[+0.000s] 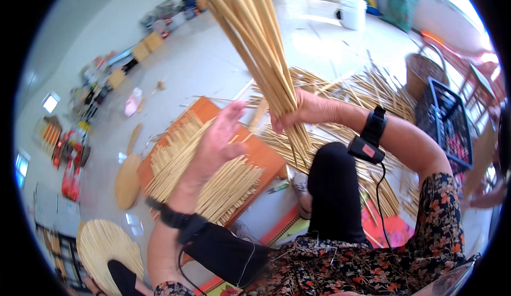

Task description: The person sits on the floor and repeatedly picks up bundles of bamboo sticks, aligns them, and places them on a flat board. The person occasionally adjusts the sticks on the board and picks up more sticks from the floor.

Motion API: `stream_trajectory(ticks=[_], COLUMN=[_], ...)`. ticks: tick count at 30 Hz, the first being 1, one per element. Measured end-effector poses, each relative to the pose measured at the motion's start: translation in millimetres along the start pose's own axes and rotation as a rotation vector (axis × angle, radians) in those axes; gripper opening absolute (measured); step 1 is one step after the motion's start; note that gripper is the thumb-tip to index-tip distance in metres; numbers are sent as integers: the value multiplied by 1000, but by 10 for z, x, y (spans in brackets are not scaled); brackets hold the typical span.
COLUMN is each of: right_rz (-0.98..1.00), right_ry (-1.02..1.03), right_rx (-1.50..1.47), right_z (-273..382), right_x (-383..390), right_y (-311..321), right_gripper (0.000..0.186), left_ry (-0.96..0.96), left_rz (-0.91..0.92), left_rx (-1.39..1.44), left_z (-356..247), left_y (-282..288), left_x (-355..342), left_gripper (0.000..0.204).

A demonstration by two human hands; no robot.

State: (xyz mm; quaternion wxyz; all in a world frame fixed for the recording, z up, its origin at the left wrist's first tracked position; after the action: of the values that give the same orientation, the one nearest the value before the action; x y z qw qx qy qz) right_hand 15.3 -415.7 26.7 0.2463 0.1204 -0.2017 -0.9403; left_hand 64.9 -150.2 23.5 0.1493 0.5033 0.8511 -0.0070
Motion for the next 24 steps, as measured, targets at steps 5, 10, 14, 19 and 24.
stream_trajectory(ticks=[5, 10, 14, 19, 24], right_rz=[488, 720, 799, 895, 1009], right_ry=[-145, -225, -258, -265, -403], right_rx=[-336, -559, -490, -523, -214], right_z=[-36, -216, -584, -791, -957], right_x=[-436, -628, -854, -902, -943], right_y=[-901, -1315, -1502, -1790, -1928], right_gripper=[16, 19, 23, 34, 66], left_ry=[-74, 15, 65, 229, 252], left_rz=[-45, -54, -274, -365, -520], left_rx=[187, 504, 470, 202, 240], left_z=[-26, 202, 471, 630, 791], left_y=[-152, -63, -55, -184, -442], left_x=[88, 324, 497, 853, 1172], left_gripper=[97, 43, 20, 14, 12])
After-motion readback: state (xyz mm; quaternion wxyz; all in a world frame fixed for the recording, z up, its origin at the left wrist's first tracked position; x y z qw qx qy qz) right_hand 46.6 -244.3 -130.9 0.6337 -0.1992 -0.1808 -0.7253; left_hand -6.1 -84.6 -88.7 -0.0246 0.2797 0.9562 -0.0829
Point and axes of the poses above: each hand's wrist, its own x-axis away from the middle knuckle, its own y-axis out of the back of the hand, z = x × y, the point moved 1 cm from there along -x, towards the middle knuckle, and after that the axes turned 7 degrees about z, right-handed, at the moved point
